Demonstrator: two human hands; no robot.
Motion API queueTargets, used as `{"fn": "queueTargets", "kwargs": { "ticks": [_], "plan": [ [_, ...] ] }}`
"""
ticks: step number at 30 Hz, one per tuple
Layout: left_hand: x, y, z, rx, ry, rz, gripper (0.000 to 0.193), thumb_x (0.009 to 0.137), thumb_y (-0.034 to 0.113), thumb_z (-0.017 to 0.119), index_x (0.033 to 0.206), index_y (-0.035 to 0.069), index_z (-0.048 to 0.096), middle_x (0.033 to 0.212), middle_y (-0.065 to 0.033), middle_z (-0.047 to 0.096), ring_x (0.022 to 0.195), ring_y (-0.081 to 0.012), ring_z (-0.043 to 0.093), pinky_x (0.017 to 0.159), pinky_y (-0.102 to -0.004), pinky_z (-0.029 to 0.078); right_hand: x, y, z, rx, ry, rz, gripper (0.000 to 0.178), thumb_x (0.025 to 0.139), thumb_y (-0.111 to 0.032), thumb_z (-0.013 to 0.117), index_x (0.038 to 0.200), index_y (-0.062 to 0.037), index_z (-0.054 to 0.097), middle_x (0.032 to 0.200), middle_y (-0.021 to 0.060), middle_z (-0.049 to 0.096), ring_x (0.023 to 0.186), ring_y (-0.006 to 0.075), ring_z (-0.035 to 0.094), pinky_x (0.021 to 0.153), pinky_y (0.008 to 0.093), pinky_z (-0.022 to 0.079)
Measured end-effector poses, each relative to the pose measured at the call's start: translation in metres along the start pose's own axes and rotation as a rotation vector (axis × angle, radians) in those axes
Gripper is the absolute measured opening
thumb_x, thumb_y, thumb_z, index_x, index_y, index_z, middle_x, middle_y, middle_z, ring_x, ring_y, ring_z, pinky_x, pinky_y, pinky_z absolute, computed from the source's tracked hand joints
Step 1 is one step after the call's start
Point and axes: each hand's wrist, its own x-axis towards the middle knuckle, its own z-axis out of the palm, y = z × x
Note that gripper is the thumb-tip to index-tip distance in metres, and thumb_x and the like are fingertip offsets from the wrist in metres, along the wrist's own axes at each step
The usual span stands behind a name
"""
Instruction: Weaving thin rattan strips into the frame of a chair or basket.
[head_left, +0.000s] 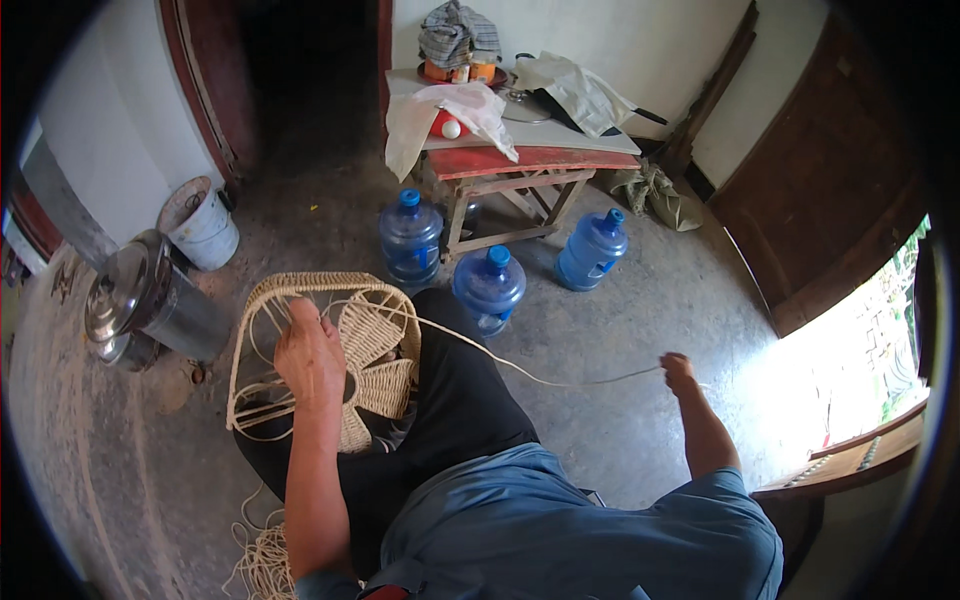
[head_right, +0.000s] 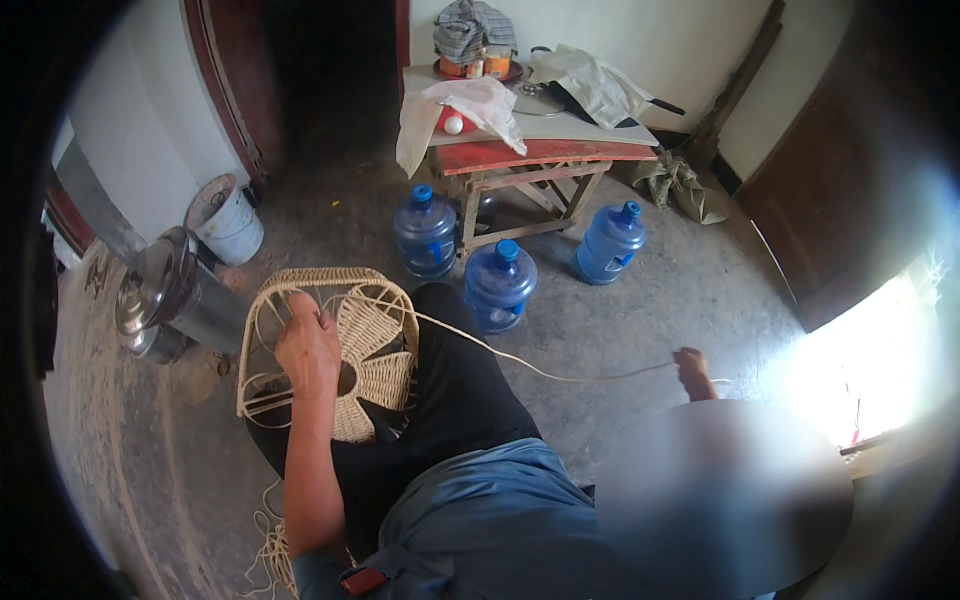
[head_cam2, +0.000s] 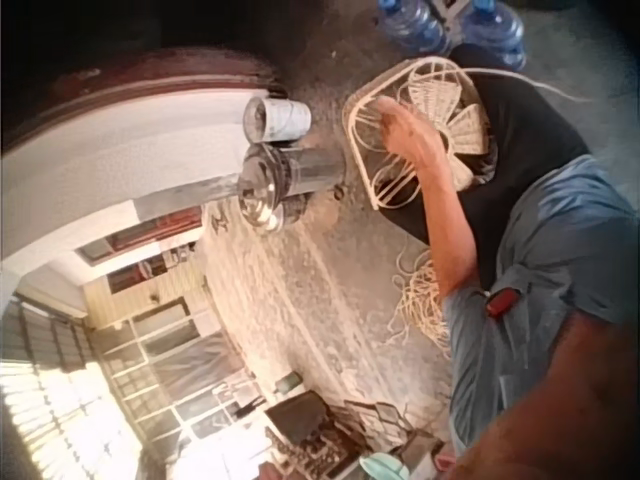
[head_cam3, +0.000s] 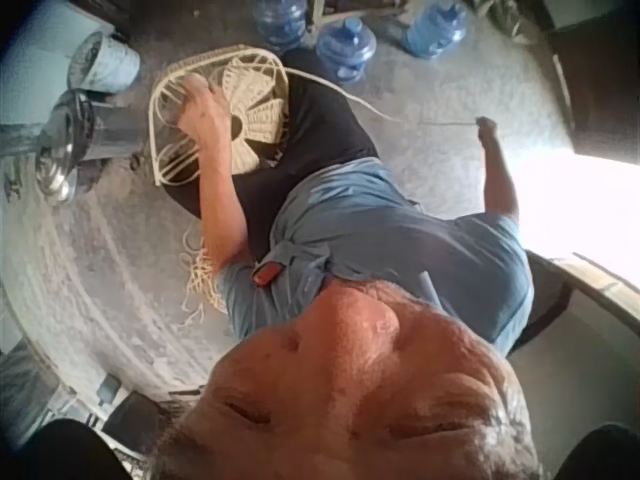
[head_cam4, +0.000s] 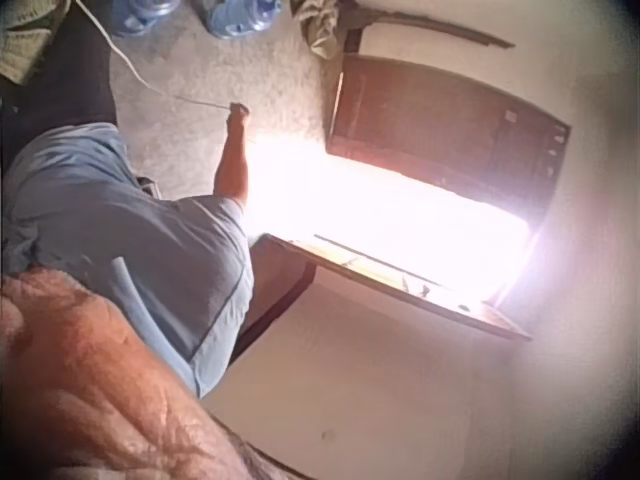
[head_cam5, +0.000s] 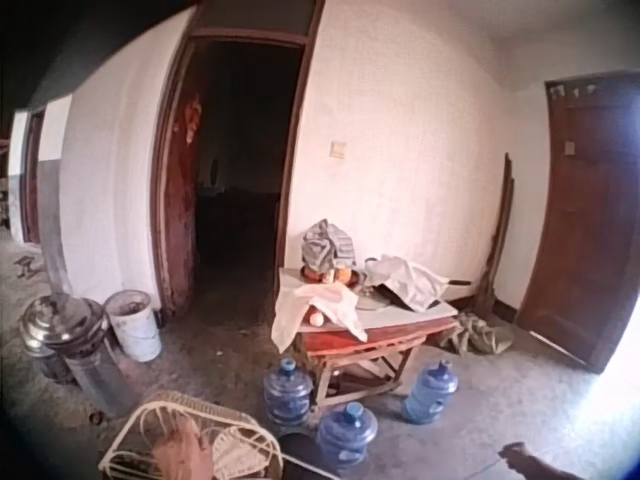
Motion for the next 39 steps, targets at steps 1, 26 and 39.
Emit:
{"fn": "queueTargets", "kwargs": {
  "ticks": [1, 26, 39],
  "plan": [
    [0.0, 0.003, 0.007, 0.002, 0.018, -0.017, 0.033, 0.087, 0.005, 0.078, 0.105, 0.006, 0.05, 0.081, -0.0171, 0.065, 0.083, -0.0421, 0.07, 0.073, -0.0539, 0.055, -0.016, -0.023, 0.014, -0.028, -0.012, -0.052, 0.033, 0.088, -0.018, 0.082, 0.12, -0.0144, 0.076, 0.077, 0.001, 0.064, 0.054, 0.0108, 0.048, 0.044, 0.0322, 0.038],
    [-0.038, -0.038, -0.021, -1.2, -0.079, -0.537, 0.02, 0.108, 0.007, 0.06, 0.127, 0.003, 0.057, 0.092, 0.0003, 0.056, 0.082, -0.0074, 0.049, 0.074, -0.0258, 0.043, -0.398, -0.284, 0.404, -0.148, -0.554, -1.707, 0.052, 0.088, -0.005, 0.072, 0.139, -0.0027, 0.065, 0.131, 0.0157, 0.068, 0.12, 0.0335, 0.068, 0.101, 0.0426, 0.057],
    [-0.003, -0.05, -0.042, -1.115, 0.042, -0.468, 0.019, 0.108, 0.006, 0.061, 0.126, 0.001, 0.057, 0.099, -0.0069, 0.069, 0.082, -0.0106, 0.064, 0.076, -0.0254, 0.053, -0.436, -0.266, 0.437, -0.558, -0.479, -1.792, 0.079, 0.093, -0.025, 0.076, 0.163, -0.0041, 0.044, 0.156, 0.0169, 0.051, 0.119, 0.0315, 0.063, 0.102, 0.0426, 0.052]
  ]
}}
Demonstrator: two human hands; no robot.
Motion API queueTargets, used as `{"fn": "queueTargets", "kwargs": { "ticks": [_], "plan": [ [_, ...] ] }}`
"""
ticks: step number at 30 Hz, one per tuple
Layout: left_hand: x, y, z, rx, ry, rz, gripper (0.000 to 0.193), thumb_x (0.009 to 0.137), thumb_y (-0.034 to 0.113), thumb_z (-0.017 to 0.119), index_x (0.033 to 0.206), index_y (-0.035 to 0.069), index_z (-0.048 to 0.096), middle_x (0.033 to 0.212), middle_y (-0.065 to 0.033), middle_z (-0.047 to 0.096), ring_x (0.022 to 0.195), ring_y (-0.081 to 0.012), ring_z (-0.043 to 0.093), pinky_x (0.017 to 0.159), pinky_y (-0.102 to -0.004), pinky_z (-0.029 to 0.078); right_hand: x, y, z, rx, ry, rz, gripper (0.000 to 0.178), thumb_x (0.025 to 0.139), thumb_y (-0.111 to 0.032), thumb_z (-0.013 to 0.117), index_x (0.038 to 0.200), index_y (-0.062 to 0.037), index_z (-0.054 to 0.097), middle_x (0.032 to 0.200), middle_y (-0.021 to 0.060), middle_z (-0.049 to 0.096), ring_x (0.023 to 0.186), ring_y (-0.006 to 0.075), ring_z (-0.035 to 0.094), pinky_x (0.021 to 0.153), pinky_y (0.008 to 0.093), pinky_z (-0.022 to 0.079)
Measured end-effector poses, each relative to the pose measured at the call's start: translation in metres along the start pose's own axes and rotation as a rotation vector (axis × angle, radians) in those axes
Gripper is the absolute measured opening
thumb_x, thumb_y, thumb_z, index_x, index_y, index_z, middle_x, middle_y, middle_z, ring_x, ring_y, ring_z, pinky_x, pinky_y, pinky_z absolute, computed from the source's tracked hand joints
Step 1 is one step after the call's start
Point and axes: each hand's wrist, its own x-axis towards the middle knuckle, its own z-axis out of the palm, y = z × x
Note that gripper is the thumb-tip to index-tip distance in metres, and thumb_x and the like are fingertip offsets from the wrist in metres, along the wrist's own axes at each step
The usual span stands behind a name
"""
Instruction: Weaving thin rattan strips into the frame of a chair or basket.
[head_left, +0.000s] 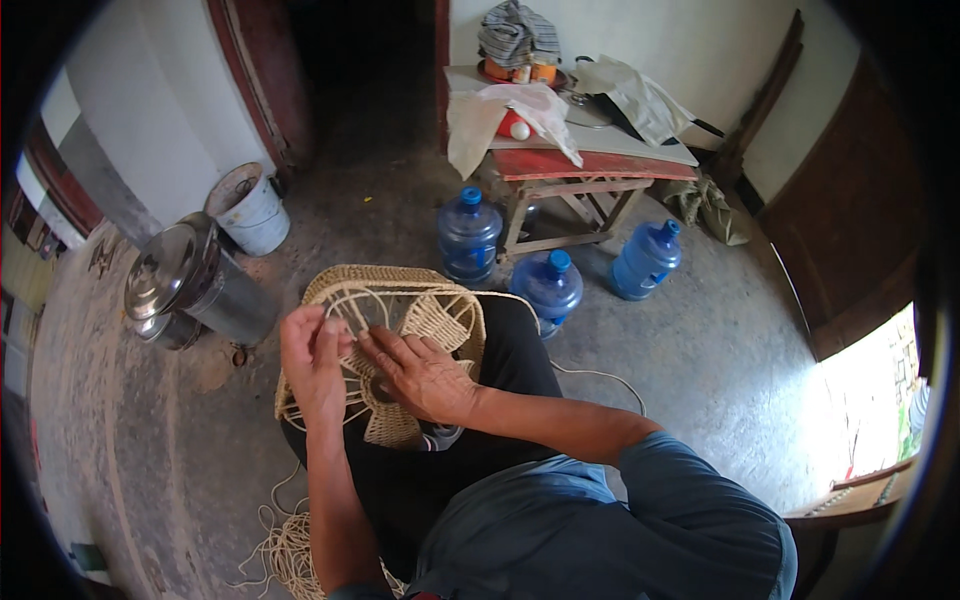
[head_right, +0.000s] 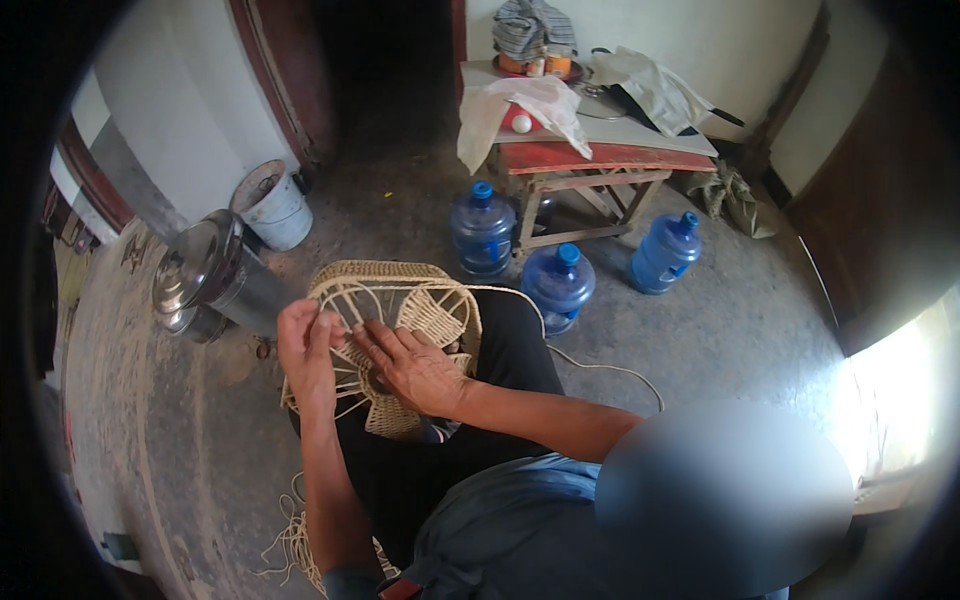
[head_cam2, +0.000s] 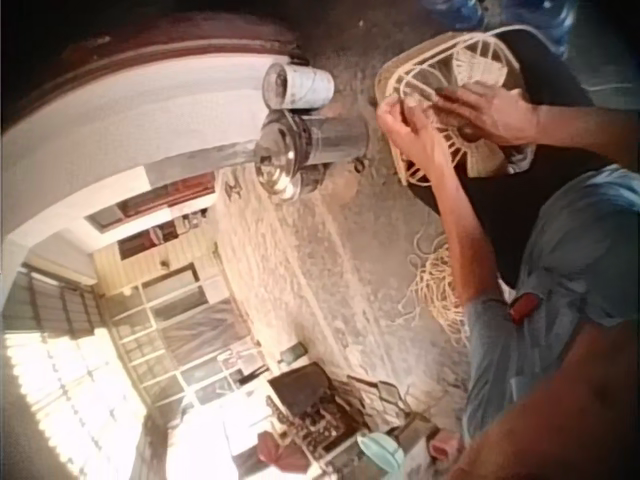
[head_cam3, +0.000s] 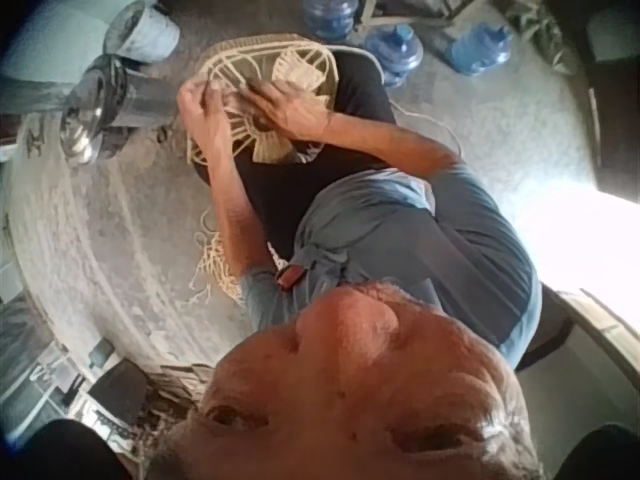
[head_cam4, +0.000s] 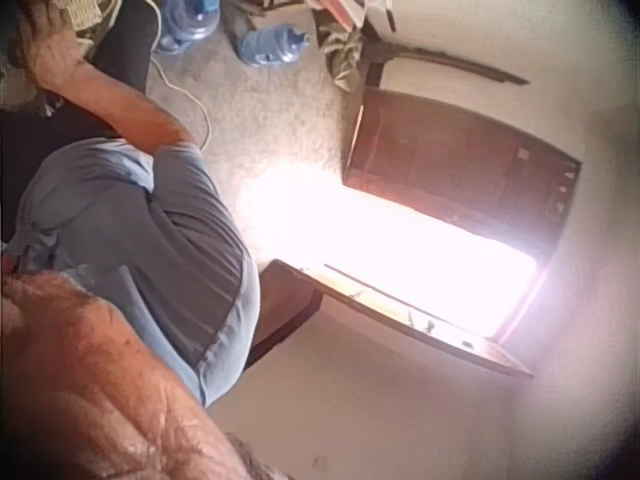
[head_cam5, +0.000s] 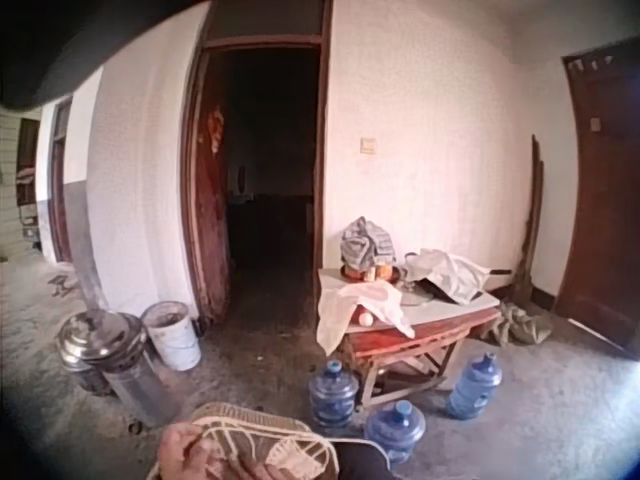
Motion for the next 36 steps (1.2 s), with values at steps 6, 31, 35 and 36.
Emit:
{"fn": "queueTargets", "kwargs": {
  "ticks": [6, 31, 35, 36],
  "plan": [
    [0.015, -0.001, 0.011, 0.211, -0.127, 0.207, 0.015, 0.107, 0.004, 0.06, 0.122, 0.002, 0.062, 0.104, -0.0107, 0.075, 0.09, -0.0184, 0.072, 0.086, -0.0323, 0.058, 0.004, -0.001, 0.001, -0.068, -0.068, -0.034, 0.09, 0.097, -0.032, 0.072, 0.169, 0.0005, 0.03, 0.156, 0.0209, 0.049, 0.126, 0.0318, 0.058, 0.106, 0.042, 0.05],
    [-0.017, -0.046, -0.013, 0.608, 0.075, 0.328, 0.026, 0.097, -0.003, 0.07, 0.121, 0.001, 0.06, 0.098, -0.0163, 0.064, 0.087, -0.0268, 0.064, 0.079, -0.0396, 0.055, 0.012, 0.0, 0.01, 0.28, 0.252, 0.041, 0.057, 0.078, -0.011, 0.079, 0.132, -0.0053, 0.062, 0.129, 0.0159, 0.059, 0.118, 0.036, 0.064, 0.103, 0.0461, 0.053],
    [-0.03, -0.035, -0.03, 0.795, 0.084, 0.122, 0.034, 0.094, -0.004, 0.06, 0.128, 0.0, 0.058, 0.103, -0.0181, 0.063, 0.09, -0.0331, 0.063, 0.082, -0.0416, 0.054, 0.023, -0.007, 0.015, 0.315, 0.338, 0.015, 0.033, 0.085, -0.017, 0.076, 0.117, -0.0079, 0.071, 0.12, 0.0112, 0.06, 0.11, 0.0318, 0.064, 0.093, 0.0454, 0.054],
    [-0.033, -0.024, -0.038, 0.822, 0.076, 0.13, 0.034, 0.094, -0.004, 0.06, 0.128, 0.0, 0.058, 0.103, -0.0181, 0.063, 0.09, -0.0331, 0.063, 0.082, -0.0416, 0.054, 0.027, -0.006, 0.018, 0.336, 0.355, 0.025, 0.033, 0.085, -0.017, 0.076, 0.117, -0.0079, 0.071, 0.12, 0.0112, 0.06, 0.11, 0.0318, 0.064, 0.093, 0.0454, 0.054]
  ]
}}
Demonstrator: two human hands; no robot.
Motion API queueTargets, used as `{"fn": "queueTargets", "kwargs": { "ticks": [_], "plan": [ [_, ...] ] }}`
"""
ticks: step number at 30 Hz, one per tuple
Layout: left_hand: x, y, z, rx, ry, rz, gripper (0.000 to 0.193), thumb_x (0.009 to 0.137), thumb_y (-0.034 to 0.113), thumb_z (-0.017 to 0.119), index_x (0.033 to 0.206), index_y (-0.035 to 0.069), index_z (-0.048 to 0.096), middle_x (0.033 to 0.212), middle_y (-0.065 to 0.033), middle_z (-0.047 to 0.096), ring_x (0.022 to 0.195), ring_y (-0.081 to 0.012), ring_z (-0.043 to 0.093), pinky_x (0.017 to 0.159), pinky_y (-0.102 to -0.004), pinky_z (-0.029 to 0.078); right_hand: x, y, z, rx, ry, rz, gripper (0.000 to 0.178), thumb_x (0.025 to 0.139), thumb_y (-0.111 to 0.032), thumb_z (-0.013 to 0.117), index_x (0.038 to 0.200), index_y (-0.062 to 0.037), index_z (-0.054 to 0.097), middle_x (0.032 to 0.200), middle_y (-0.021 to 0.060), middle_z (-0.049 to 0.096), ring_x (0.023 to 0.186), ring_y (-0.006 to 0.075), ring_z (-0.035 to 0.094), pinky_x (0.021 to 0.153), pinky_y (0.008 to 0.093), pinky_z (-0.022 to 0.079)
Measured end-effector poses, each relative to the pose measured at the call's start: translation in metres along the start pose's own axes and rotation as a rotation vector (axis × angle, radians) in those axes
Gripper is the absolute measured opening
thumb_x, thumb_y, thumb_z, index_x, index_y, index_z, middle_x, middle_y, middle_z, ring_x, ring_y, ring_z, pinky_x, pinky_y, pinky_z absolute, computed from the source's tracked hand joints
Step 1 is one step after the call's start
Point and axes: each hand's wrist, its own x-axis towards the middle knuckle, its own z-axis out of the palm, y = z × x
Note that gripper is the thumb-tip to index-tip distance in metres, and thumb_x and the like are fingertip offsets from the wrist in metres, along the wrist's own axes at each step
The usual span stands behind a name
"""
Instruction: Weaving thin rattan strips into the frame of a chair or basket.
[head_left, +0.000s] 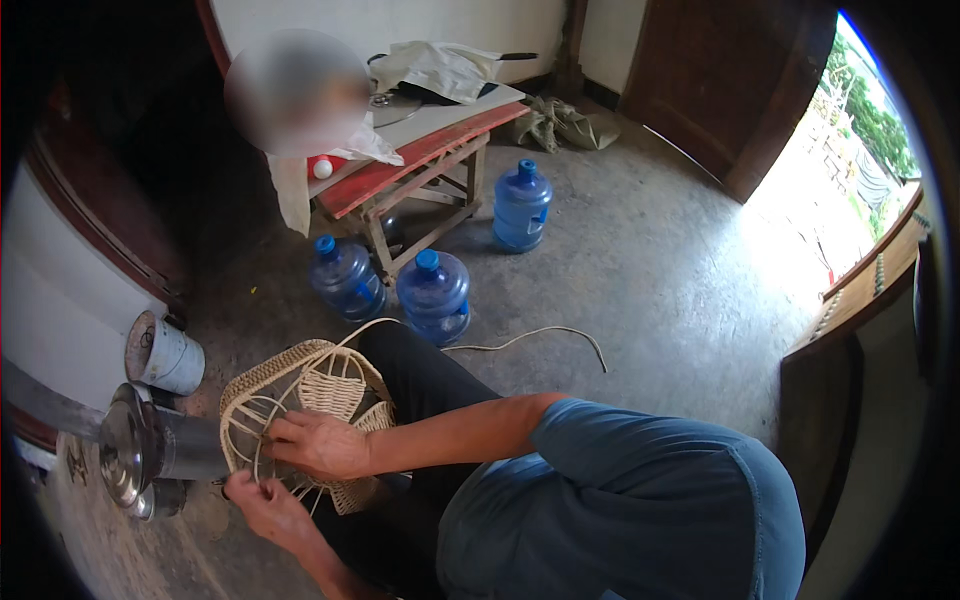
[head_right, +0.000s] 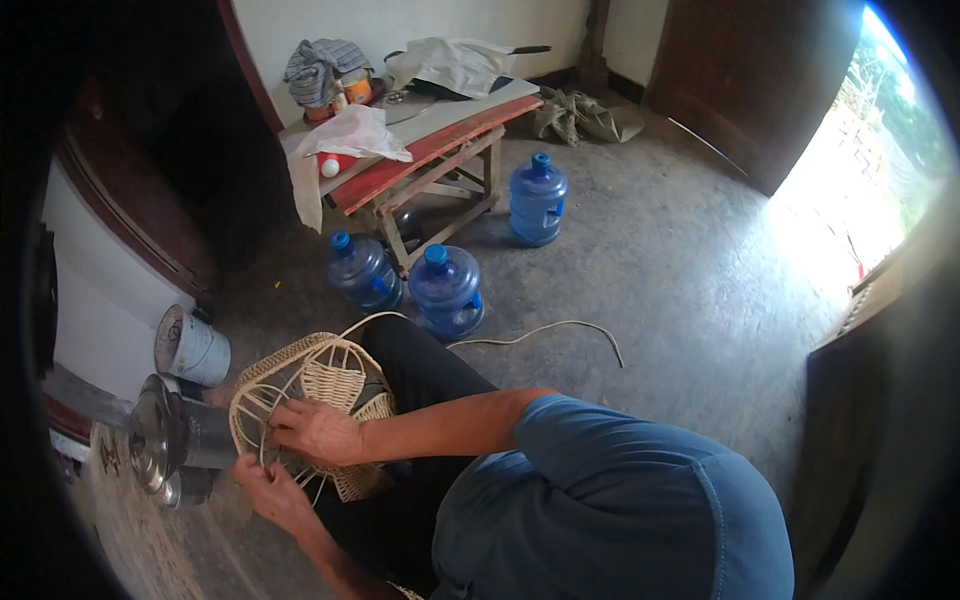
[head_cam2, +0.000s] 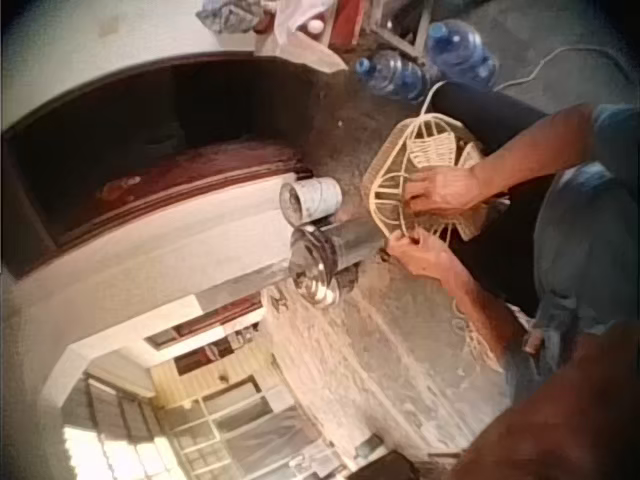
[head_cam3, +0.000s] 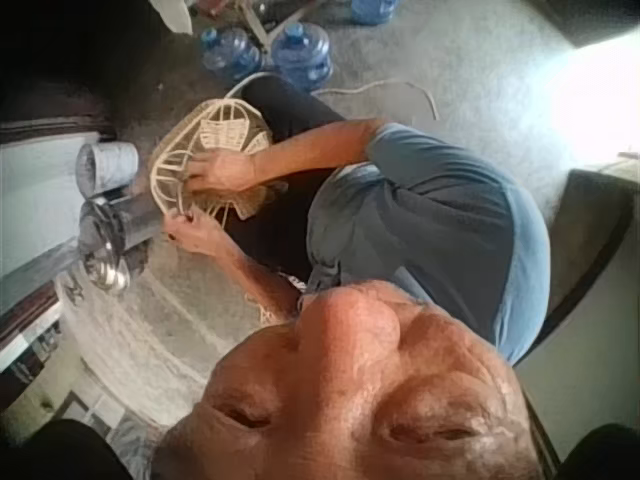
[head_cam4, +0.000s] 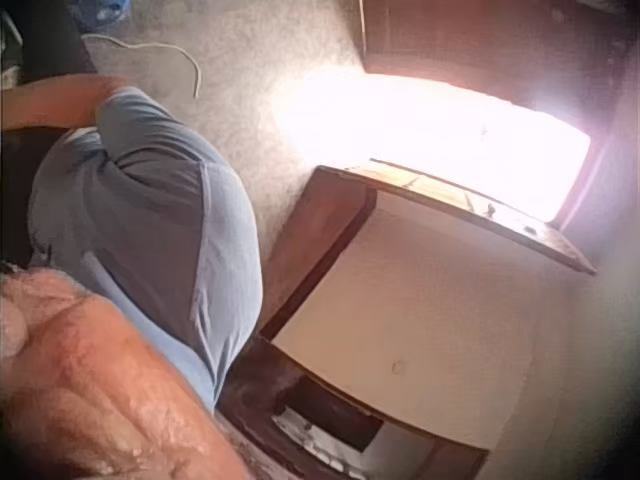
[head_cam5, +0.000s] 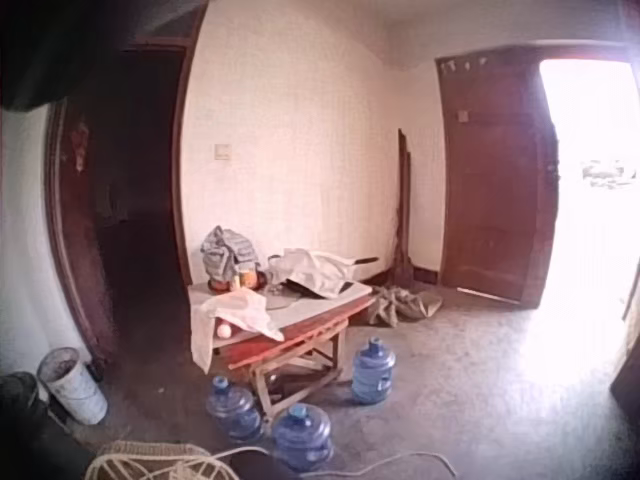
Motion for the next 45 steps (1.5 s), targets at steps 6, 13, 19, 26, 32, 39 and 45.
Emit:
{"fn": "queueTargets", "kwargs": {
  "ticks": [6, 13, 19, 26, 32, 39, 45],
  "plan": [
    [-0.002, -0.15, -0.09, 0.361, 0.149, 0.265, 0.026, 0.094, -0.001, 0.061, 0.12, -0.003, 0.063, 0.117, -0.02, 0.067, 0.11, -0.0398, 0.066, 0.093, -0.044, 0.054, 0.011, 0.0, 0.026, -0.145, -0.038, -0.099, 0.014, 0.083, -0.022, 0.074, 0.091, -0.0105, 0.074, 0.108, 0.0081, 0.06, 0.102, 0.0281, 0.065, 0.083, 0.0434, 0.056],
    [-0.093, -0.269, -0.266, 0.16, 0.359, -0.532, 0.031, 0.095, 0.013, 0.076, 0.121, 0.004, 0.062, 0.094, -0.0158, 0.063, 0.072, -0.0259, 0.055, 0.065, -0.0536, 0.051, 0.013, -0.001, 0.041, -0.02, 0.037, -0.079, 0.016, 0.081, -0.016, 0.074, 0.095, -0.0087, 0.07, 0.101, 0.0076, 0.064, 0.093, 0.0294, 0.07, 0.08, 0.0441, 0.059],
    [-0.233, -0.403, -0.419, 0.194, 0.535, -0.775, 0.032, 0.092, 0.023, 0.072, 0.111, -0.003, 0.068, 0.076, -0.0031, 0.059, 0.053, -0.0132, 0.049, 0.044, -0.0322, 0.035, 0.018, 0.014, 0.024, -0.005, -0.106, -0.021, 0.011, 0.09, -0.015, 0.074, 0.095, -0.0086, 0.067, 0.089, 0.0131, 0.068, 0.084, 0.0345, 0.072, 0.072, 0.0455, 0.058],
    [-0.401, -0.334, -0.516, 0.414, 0.874, -0.955, 0.018, 0.086, 0.023, 0.068, 0.087, 0.004, 0.065, 0.066, -0.0039, 0.053, 0.055, -0.0191, 0.05, 0.053, -0.0384, 0.042, 0.033, -0.006, 0.017, 0.029, -0.14, 0.08, 0.018, 0.092, -0.019, 0.08, 0.097, -0.0125, 0.064, 0.076, 0.0092, 0.07, 0.071, 0.0337, 0.072, 0.064, 0.0457, 0.055],
    [-0.464, -0.345, -0.569, 0.89, 0.966, -1.515, 0.023, 0.085, 0.026, 0.08, 0.097, 0.006, 0.074, 0.087, -0.0108, 0.073, 0.073, -0.0266, 0.07, 0.064, -0.0405, 0.055, 0.039, -0.004, 0.021, 0.03, -0.168, 0.016, 0.03, 0.092, -0.018, 0.08, 0.113, -0.013, 0.059, 0.081, 0.0079, 0.073, 0.074, 0.0322, 0.074, 0.066, 0.0435, 0.058],
    [-0.507, -0.361, -0.477, 0.022, 0.359, -1.155, 0.015, 0.096, 0.021, 0.075, 0.104, 0.009, 0.071, 0.088, -0.0057, 0.065, 0.072, -0.021, 0.062, 0.058, -0.0349, 0.049, 0.045, -0.004, 0.024, -0.073, -0.065, -0.116, 0.042, 0.09, -0.009, 0.075, 0.128, -0.0102, 0.057, 0.085, 0.0104, 0.073, 0.076, 0.0293, 0.074, 0.068, 0.0411, 0.06],
    [-0.397, -0.325, -0.282, -0.148, -0.131, -1.322, 0.022, 0.095, 0.02, 0.073, 0.112, 0.005, 0.072, 0.084, -0.0062, 0.067, 0.063, -0.0158, 0.064, 0.054, -0.031, 0.054, 0.049, -0.015, 0.042, -0.215, -0.083, -0.139, 0.077, 0.084, -0.005, 0.074, 0.156, -0.0113, 0.05, 0.082, 0.0075, 0.068, 0.069, 0.0251, 0.073, 0.064, 0.0379, 0.06]
  ]
}}
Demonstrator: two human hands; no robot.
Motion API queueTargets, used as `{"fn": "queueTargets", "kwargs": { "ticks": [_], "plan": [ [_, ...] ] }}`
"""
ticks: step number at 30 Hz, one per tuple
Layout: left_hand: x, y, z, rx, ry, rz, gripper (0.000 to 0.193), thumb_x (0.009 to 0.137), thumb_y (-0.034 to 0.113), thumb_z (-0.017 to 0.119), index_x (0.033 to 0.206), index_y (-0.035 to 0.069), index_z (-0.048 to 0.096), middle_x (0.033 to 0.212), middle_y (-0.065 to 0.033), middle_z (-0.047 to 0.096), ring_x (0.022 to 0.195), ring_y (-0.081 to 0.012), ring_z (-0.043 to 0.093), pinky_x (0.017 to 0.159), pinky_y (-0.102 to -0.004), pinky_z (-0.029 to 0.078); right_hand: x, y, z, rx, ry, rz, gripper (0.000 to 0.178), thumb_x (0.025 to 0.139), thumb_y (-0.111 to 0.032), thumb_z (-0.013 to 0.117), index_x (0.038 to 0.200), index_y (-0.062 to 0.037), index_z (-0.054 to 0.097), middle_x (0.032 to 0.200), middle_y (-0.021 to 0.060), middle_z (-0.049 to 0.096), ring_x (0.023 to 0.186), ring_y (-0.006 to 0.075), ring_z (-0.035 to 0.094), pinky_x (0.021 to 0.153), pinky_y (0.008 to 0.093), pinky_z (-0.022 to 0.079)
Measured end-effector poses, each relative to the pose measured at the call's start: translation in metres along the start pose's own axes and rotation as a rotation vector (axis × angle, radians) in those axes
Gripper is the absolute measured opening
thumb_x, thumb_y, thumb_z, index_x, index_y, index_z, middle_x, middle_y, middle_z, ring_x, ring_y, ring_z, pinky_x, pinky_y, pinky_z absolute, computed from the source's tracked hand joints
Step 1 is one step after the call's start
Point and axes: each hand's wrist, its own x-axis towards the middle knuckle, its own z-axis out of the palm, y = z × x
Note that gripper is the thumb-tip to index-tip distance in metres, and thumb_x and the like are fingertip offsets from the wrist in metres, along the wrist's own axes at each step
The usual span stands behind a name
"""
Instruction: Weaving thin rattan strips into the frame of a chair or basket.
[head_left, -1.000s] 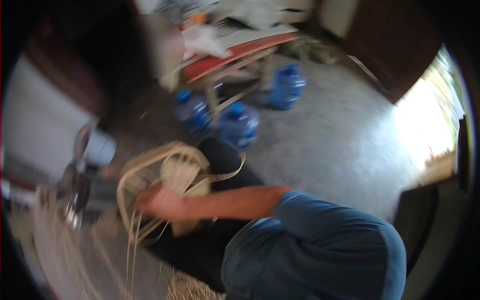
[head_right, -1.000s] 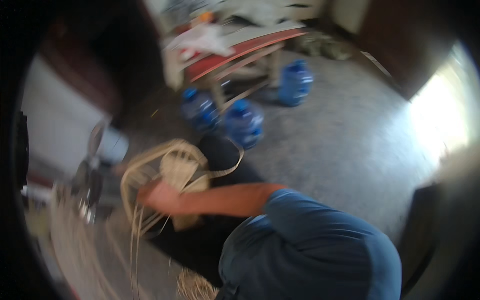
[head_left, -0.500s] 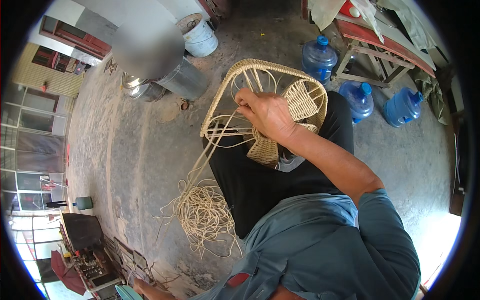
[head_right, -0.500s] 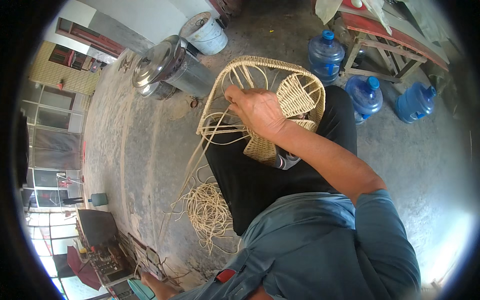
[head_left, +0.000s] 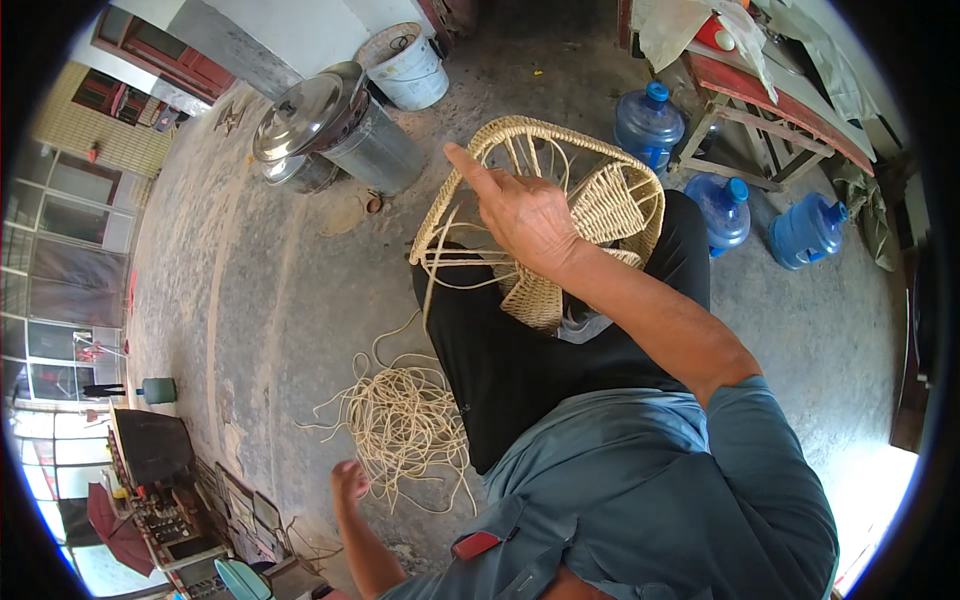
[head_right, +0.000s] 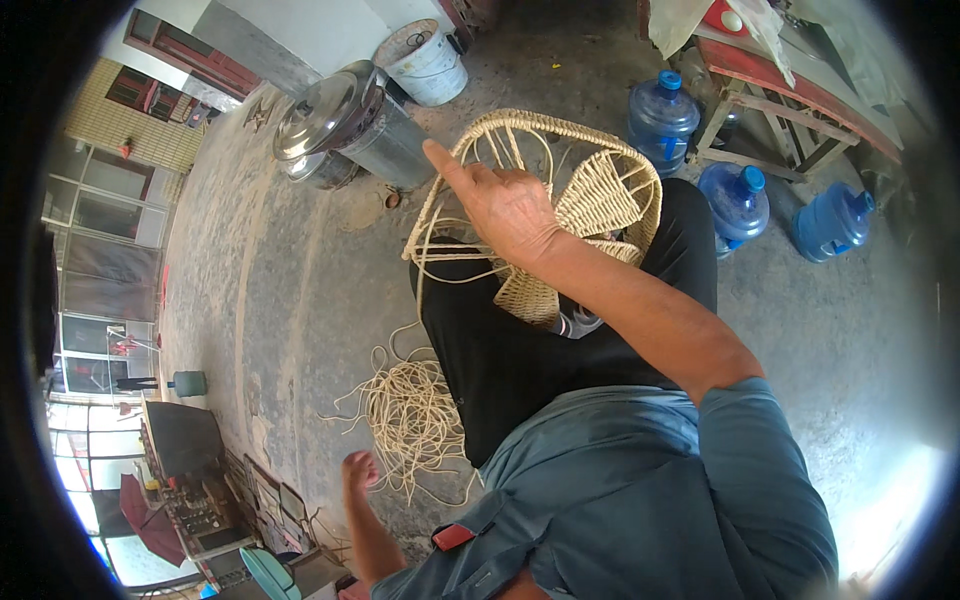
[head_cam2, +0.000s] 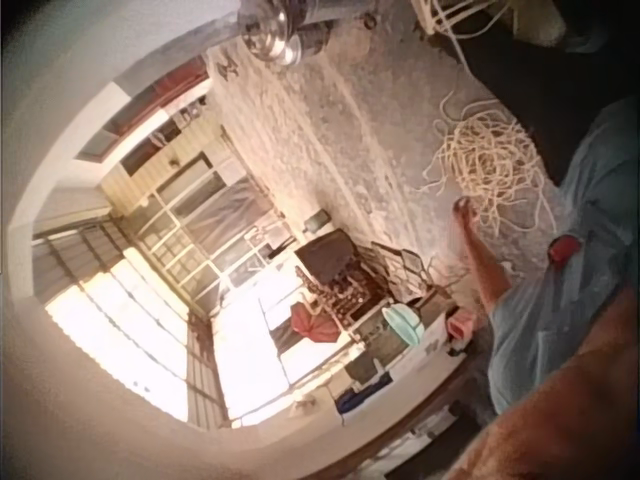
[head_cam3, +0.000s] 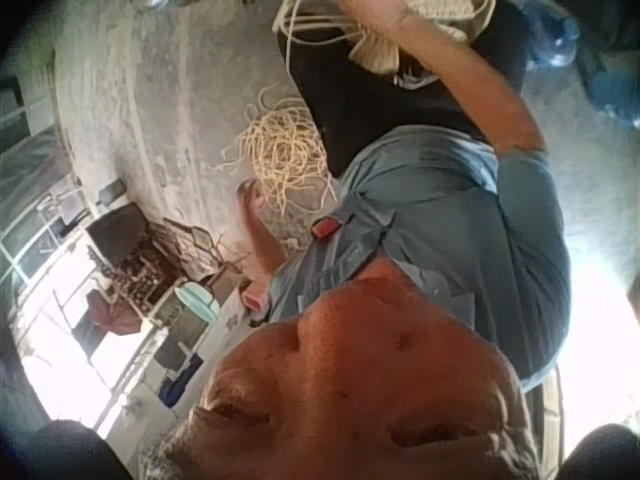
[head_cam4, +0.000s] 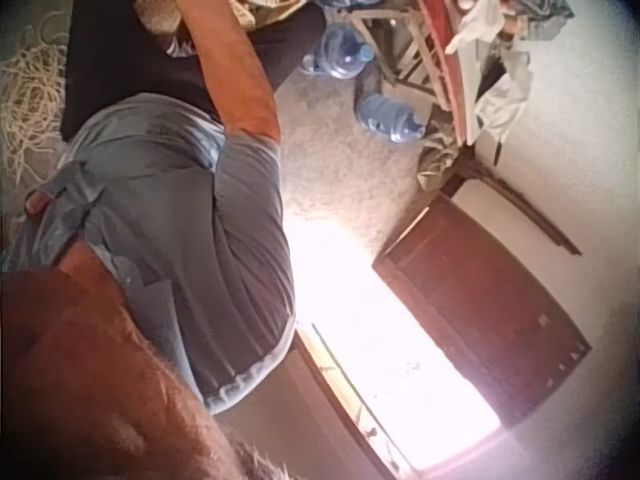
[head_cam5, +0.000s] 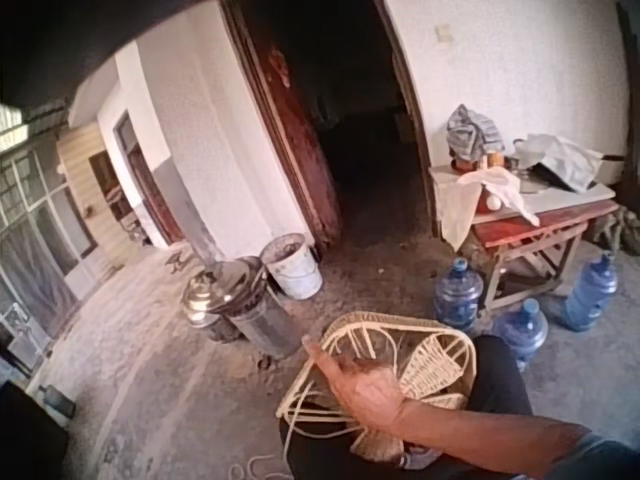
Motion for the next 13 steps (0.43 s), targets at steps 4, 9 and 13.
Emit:
{"fn": "queueTargets", "kwargs": {
  "ticks": [4, 9, 13],
  "plan": [
    [-0.017, 0.099, 0.083, 0.112, -0.182, 0.277, 0.032, 0.098, 0.024, 0.073, 0.121, 0.001, 0.073, 0.091, -0.0093, 0.074, 0.07, -0.0163, 0.07, 0.059, -0.0315, 0.057, 0.002, 0.001, -0.002, -0.002, -0.038, 0.018, 0.081, 0.084, -0.006, 0.074, 0.161, -0.0119, 0.048, 0.082, 0.0078, 0.068, 0.066, 0.0249, 0.072, 0.06, 0.0374, 0.059],
    [-0.054, 0.211, 0.138, 0.127, -0.174, 0.612, 0.034, 0.101, 0.024, 0.071, 0.123, -0.002, 0.073, 0.089, -0.009, 0.074, 0.073, -0.0147, 0.069, 0.066, -0.0312, 0.054, 0.0, -0.001, -0.001, 0.081, -0.023, 0.079, 0.076, 0.089, -0.008, 0.073, 0.161, -0.0124, 0.048, 0.087, 0.0105, 0.072, 0.069, 0.0277, 0.074, 0.061, 0.0393, 0.06],
    [-0.11, 0.295, 0.165, 0.104, -0.109, 0.78, 0.034, 0.102, 0.026, 0.071, 0.123, 0.0, 0.073, 0.093, -0.0096, 0.076, 0.078, -0.0154, 0.07, 0.071, -0.033, 0.055, -0.004, 0.001, -0.003, 0.201, -0.065, 0.233, 0.081, 0.091, -0.017, 0.08, 0.164, -0.0182, 0.044, 0.107, 0.0171, 0.078, 0.077, 0.0321, 0.078, 0.065, 0.0416, 0.063]
  ]
}}
